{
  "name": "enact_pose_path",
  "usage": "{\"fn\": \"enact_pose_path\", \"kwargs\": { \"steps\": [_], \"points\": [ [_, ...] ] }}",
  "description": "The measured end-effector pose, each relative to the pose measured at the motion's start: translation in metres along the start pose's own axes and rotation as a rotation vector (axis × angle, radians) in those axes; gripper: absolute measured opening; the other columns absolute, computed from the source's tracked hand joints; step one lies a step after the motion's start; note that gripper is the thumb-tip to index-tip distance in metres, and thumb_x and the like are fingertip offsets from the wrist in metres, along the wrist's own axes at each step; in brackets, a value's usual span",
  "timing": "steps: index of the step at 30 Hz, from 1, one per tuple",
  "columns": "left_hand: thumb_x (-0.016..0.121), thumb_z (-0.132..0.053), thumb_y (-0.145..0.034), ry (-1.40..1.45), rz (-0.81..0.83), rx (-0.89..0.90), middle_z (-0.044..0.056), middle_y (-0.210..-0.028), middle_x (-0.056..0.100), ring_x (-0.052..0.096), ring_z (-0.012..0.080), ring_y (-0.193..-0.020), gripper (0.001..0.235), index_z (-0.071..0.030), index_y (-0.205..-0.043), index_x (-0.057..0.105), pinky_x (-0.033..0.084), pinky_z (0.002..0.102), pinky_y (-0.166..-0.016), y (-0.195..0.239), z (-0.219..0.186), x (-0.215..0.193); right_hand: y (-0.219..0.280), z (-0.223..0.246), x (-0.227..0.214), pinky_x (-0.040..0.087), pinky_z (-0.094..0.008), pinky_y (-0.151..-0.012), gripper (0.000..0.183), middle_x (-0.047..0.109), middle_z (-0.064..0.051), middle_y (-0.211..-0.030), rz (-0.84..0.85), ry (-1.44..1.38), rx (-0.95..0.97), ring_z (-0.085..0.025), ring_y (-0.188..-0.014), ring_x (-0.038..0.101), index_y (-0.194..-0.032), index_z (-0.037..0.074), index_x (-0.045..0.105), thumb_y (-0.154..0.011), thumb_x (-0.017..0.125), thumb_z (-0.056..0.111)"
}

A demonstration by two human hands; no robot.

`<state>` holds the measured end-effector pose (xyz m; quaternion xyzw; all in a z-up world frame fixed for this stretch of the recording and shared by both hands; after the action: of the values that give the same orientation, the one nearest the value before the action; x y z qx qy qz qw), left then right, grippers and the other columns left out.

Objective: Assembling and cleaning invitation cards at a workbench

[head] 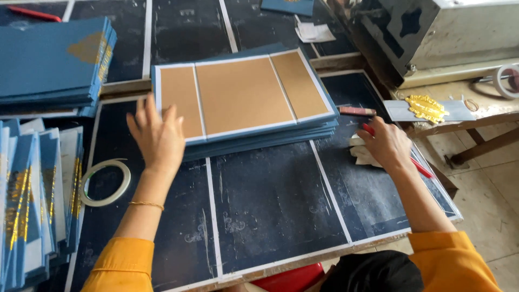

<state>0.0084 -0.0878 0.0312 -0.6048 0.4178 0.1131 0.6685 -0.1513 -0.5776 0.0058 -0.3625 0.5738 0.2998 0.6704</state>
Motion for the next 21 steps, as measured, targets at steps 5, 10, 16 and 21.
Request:
{"fn": "enact_pose_path", "kwargs": {
  "steps": [5, 10, 16, 21],
  "points": [
    [0.072, -0.034, -0.084, 0.143, -0.01, 0.381, 0.012, -0.125, 0.056, 0.055, 0.0313, -0.119, 0.047, -0.018, -0.126, 0.061, 0.042, 0.051, -0.099, 0.016, -0.089, 0.014, 0.015, -0.032, 0.046, 0.057, -0.054, -0.078, 0.038, 0.069, -0.008, -0.105, -0.065, 0.099, 0.011, -0.04, -0.088, 0.073, -0.114, 0.021, 0.062, -0.094, 0.061, 0.054],
    [0.067, -0.047, -0.088, -0.099, -0.154, 0.508, 0.01, -0.138, 0.054, 0.051, 0.0277, -0.13, 0.065, -0.024, -0.146, 0.048, 0.038, 0.053, -0.105, 0.025, -0.114, 0.034, 0.026, -0.006, 0.05, 0.059, -0.054, -0.066, 0.03, 0.055, -0.003, -0.098, -0.259, 0.227, -0.132, -0.039, -0.07, 0.072, -0.108, 0.02, 0.052, -0.086, 0.065, 0.037],
    [0.052, -0.038, -0.101, -0.196, -0.243, 0.565, 0.008, -0.131, 0.059, 0.057, 0.0277, -0.123, 0.041, -0.022, -0.139, 0.052, 0.044, 0.047, -0.1, 0.021, -0.11, 0.045, -0.004, 0.011, 0.066, 0.059, -0.054, -0.064, 0.03, 0.051, 0.0, -0.095, -0.288, 0.173, -0.172, -0.035, -0.07, 0.072, -0.109, 0.02, 0.053, -0.087, 0.065, 0.036],
    [0.074, -0.043, -0.08, -0.094, -0.137, 0.504, 0.007, -0.135, 0.055, 0.051, 0.0274, -0.127, 0.066, -0.022, -0.139, 0.052, 0.04, 0.049, -0.103, 0.009, -0.097, 0.07, -0.018, 0.026, 0.058, 0.057, -0.055, -0.06, 0.026, 0.049, -0.004, -0.093, -0.417, 0.072, -0.151, -0.039, -0.068, 0.069, -0.109, 0.015, 0.054, -0.092, 0.066, 0.03]
  ]
}}
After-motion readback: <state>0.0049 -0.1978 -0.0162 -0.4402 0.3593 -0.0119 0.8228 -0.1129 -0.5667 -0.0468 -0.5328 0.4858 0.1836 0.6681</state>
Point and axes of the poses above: each hand's wrist, its own y-axis away from the middle knuckle, its own x-axis out of the palm, z = x × y, the point moved 5 cm from there along -y, towards the middle knuckle
